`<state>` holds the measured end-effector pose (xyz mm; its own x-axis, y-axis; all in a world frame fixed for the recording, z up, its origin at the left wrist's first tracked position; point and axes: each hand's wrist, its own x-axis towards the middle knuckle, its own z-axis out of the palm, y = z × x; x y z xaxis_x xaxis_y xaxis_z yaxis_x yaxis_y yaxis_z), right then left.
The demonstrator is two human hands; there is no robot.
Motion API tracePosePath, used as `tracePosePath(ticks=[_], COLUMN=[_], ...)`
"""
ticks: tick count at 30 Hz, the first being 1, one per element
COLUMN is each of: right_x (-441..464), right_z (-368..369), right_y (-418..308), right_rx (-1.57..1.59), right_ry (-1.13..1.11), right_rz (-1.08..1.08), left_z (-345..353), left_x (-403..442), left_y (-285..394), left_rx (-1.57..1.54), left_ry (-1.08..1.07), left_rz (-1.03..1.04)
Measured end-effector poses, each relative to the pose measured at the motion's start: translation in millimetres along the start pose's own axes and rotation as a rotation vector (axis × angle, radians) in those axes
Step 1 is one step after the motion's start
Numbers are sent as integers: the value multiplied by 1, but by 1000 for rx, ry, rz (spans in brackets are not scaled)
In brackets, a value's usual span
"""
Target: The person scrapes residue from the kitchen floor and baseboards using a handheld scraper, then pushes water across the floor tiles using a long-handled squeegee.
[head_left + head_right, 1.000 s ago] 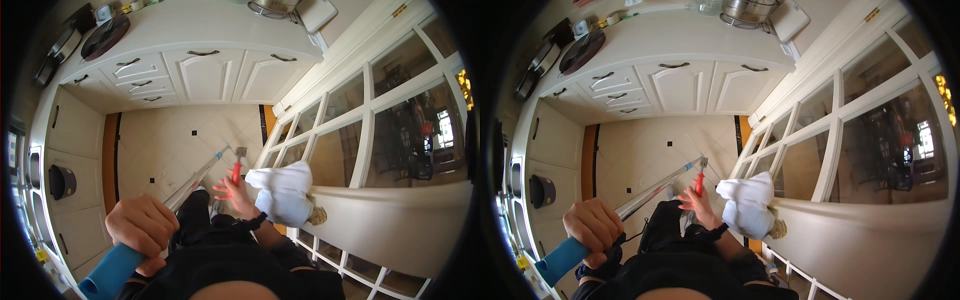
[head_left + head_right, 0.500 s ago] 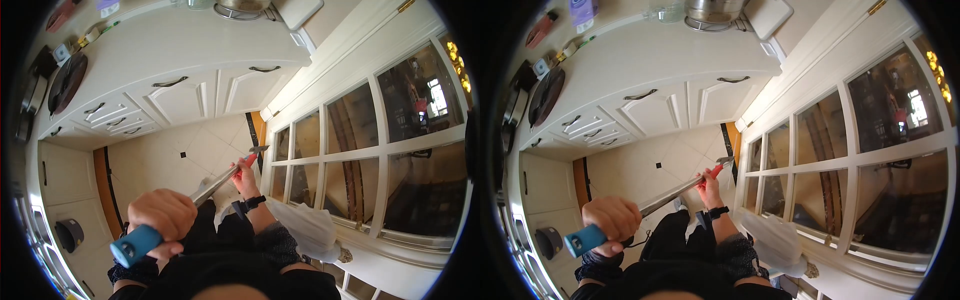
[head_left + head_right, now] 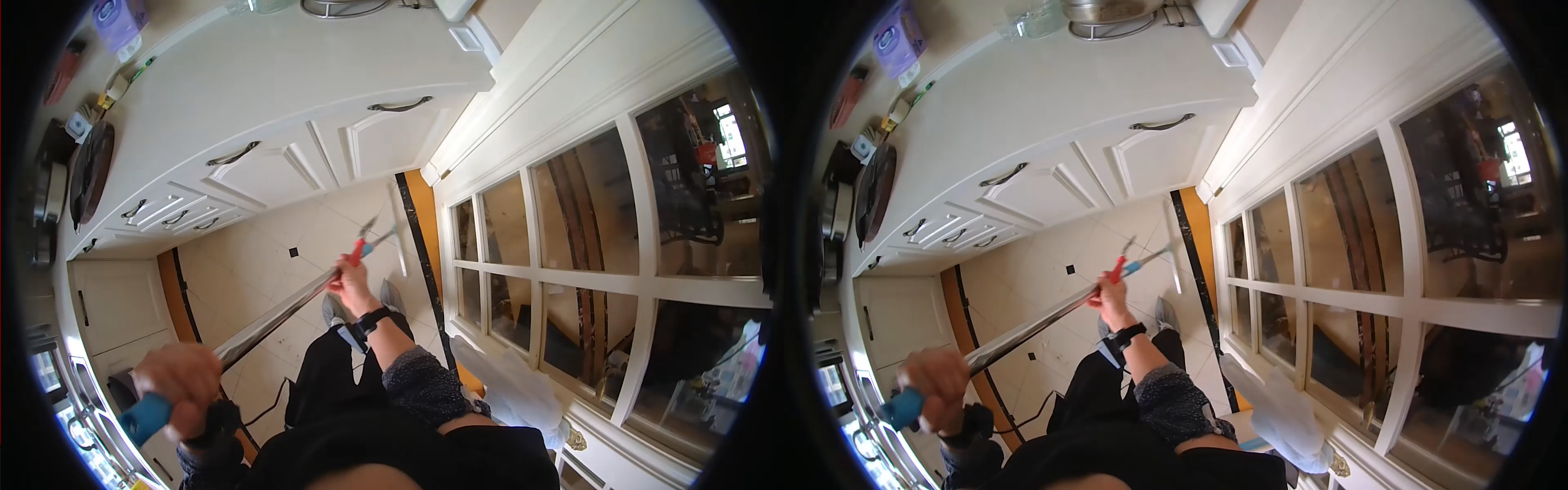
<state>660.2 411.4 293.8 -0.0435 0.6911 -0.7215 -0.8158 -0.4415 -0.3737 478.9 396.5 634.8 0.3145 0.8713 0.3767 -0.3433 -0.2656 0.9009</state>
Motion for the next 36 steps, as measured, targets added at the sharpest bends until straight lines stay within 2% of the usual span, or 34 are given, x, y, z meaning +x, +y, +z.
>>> tracePosePath(ticks=[3, 4, 6, 8, 13, 16, 17, 19, 21, 23, 24, 27, 28, 31, 33, 36], right_x=[-13, -10, 0, 24, 67, 57, 45, 35, 19, 13, 16, 42, 44, 41, 30, 12], right_z=[24, 19, -2, -30, -61, -40, -30, -21, -12, -23, -34, -61, -62, -51, -30, 2], right_y=[-24, -29, -44, -66, -108, -92, -87, -77, -72, -73, -79, -105, -108, -77, -41, 21], right_rx=[-174, -168, -126, -121, -145, -239, -276, -339, -397, -327, -285, -181, -228, -405, -446, -516], right_ry=[35, 27, 18, -15, -28, 66, 19, -123, -111, -131, -141, -100, -49, -79, -69, -126], right_rz=[128, 131, -32, -29, -44, -4, 79, 239, 234, 156, 99, -3, 44, 173, 219, 313], left_z=[6, 13, 30, 50, 63, 59, 65, 78, 74, 62, 62, 72, 67, 52, 47, 34], left_x=[3, 4, 19, 29, 53, 35, 28, 17, 10, 9, 10, 22, 15, -16, -48, -99], left_y=[11, 9, -15, -35, -70, -62, -52, -32, -22, -21, -34, -68, -66, -53, -26, 12], left_rx=[33, 16, 14, -19, -54, -8, -6, 176, 183, 37, -57, -81, -87, -20, 79, 240], left_ry=[-126, -80, -109, -101, -92, 225, 237, 441, 422, 116, 65, 39, 49, 149, 385, 469], left_rz=[85, 155, 101, 38, 53, 43, 36, 105, 120, 196, 221, 95, 93, 77, 76, 90])
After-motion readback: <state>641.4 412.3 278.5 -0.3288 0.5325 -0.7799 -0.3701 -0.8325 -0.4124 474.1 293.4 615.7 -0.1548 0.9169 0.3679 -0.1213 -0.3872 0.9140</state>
